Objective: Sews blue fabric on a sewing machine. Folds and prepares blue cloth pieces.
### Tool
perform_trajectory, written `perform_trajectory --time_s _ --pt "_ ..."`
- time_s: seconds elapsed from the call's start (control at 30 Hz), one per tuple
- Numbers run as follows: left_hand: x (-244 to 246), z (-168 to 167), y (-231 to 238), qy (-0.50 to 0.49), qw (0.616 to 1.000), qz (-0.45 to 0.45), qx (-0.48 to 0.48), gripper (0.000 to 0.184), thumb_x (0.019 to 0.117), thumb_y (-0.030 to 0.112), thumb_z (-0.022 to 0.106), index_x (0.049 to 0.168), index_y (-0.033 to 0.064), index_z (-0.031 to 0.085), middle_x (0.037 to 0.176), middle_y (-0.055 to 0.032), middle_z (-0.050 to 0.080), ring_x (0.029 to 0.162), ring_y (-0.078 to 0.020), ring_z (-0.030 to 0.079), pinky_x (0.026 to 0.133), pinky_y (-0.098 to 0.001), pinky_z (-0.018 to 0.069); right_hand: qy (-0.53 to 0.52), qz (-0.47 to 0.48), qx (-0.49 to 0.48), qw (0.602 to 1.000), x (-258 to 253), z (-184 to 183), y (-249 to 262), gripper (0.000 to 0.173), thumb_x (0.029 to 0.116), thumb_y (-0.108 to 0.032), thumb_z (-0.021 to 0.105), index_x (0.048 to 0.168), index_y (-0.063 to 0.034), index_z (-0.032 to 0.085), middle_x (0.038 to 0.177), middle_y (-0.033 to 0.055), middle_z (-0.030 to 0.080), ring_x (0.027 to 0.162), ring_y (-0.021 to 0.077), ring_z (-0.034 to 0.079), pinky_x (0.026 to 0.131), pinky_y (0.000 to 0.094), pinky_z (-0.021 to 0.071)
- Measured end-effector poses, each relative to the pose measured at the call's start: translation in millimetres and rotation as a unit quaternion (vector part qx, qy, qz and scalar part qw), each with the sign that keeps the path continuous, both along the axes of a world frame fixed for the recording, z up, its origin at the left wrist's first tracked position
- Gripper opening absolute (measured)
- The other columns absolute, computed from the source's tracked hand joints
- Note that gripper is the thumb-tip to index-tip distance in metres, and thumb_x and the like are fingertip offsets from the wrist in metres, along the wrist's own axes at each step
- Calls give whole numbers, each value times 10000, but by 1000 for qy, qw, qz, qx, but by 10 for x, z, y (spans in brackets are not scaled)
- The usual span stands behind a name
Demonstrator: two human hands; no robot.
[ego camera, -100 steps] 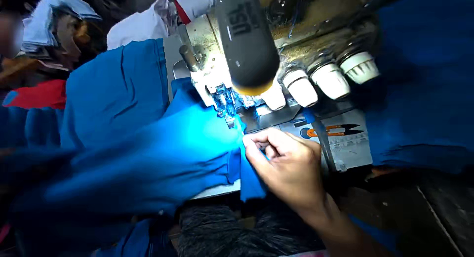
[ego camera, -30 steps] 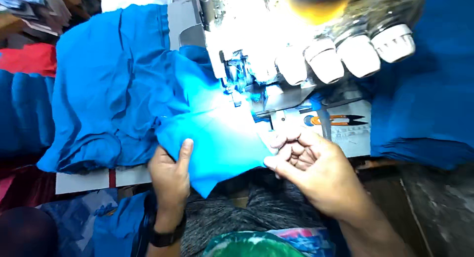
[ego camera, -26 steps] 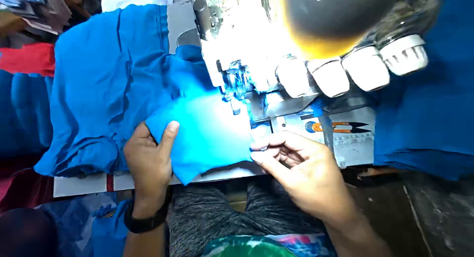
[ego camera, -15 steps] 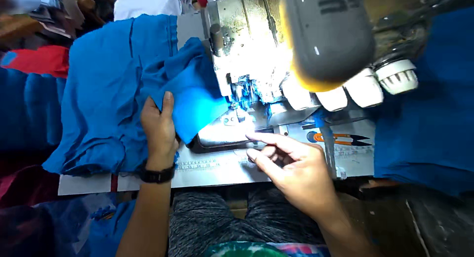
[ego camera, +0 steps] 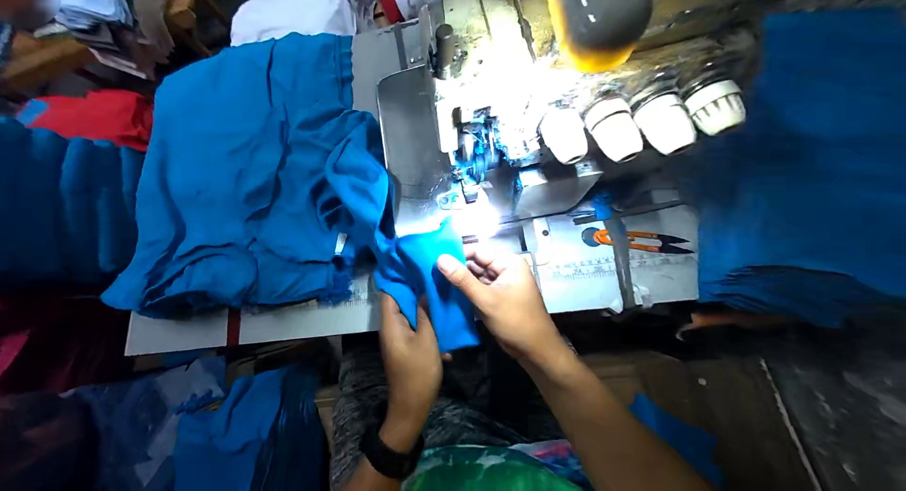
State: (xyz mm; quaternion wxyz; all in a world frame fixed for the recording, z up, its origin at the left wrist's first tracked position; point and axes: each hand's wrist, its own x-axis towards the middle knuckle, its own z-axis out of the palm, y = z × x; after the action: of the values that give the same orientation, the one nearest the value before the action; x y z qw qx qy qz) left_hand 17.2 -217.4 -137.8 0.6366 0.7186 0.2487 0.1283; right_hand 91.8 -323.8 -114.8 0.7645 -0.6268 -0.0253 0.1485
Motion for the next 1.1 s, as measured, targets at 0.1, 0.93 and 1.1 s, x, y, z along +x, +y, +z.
perform_trajectory --time_s 0.1,0.93,1.1 --pt "-109 104 -31 37 970 -240 -29 185 989 101 648 1103 -32 587 781 -38 712 545 -121 671 471 -293 598 66 51 30 996 127 24 -274 171 960 -216 718 949 -47 748 771 51 719 688 109 686 647 276 595" --pt "756 385 400 -140 870 -189 434 443 1081 188 399 1490 105 546 1609 -7 433 1548 -204 269 1270 -438 219 -130 -262 14 956 -67 -243 -728 187 1035 -162 613 983 -80 773 935 13 760 875 95 718 798 295 608" --pt "778 402 407 -128 870 -198 433 448 1079 187 394 1492 91 539 1612 -28 427 1547 -201 270 1272 -428 217 -73 -181 57 979 -147 -286 -908 158 815 -3 826 945 -62 759 825 22 749 717 77 705 697 264 620"
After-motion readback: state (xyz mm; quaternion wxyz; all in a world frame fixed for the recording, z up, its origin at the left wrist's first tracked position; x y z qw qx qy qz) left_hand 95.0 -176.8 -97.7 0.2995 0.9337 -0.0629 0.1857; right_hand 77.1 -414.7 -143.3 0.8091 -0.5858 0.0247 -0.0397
